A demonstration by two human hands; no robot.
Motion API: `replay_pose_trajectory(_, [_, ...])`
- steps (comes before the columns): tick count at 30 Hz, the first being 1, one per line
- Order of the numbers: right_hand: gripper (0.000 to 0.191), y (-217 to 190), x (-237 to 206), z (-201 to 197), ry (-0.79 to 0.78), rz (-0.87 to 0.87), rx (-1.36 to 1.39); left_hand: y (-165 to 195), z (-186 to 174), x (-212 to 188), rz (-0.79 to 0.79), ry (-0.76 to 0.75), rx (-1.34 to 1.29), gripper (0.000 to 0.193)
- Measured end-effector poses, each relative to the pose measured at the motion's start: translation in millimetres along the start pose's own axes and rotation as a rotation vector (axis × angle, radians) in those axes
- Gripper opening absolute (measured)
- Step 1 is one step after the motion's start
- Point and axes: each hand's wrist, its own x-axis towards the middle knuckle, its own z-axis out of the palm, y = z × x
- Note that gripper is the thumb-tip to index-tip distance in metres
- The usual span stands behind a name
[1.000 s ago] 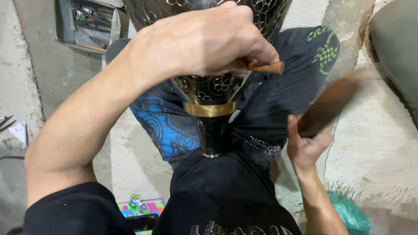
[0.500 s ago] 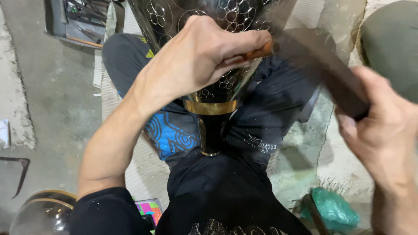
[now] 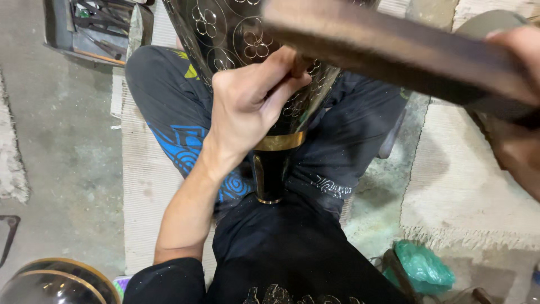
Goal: The person sits on the floor with a large engraved brass vessel held between their legs and repeatedly strikes a small punch held against the vessel's surface using a wooden mallet, repositioning the punch to work the pattern across the metal.
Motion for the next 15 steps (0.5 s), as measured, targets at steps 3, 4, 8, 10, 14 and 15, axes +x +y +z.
replay_pose_trajectory(3, [0.053,-12,10,-15,-0.065,-0.031,-0.093,2,5,-7,-0.053,0.080,-0.021,0.034])
replay_pose_trajectory(4, [0.054,-16,13,-18,-0.085,-0.042,-0.121,3,6,-9,-0.042,0.099,-0.018,0.030])
replay_pose_trajectory(8, [0.052,-30,16,-25,-0.098,-0.110,-0.267,7,13,-17,-0.076,0.204,-0.109,0.021])
replay_pose_trajectory(10, [0.049,-34,14,-26,-0.082,-0.163,-0.358,8,18,-20,-0.120,0.253,-0.096,0.021])
replay_pose_trajectory(14, [0.044,-30,14,-28,-0.040,-0.272,-0.360,2,22,-23,-0.145,0.350,-0.034,0.027])
replay_pose_trajectory(15, [0.043,-27,15,-27,-0.038,-0.228,-0.308,1,22,-24,-0.155,0.382,-0.069,0.030])
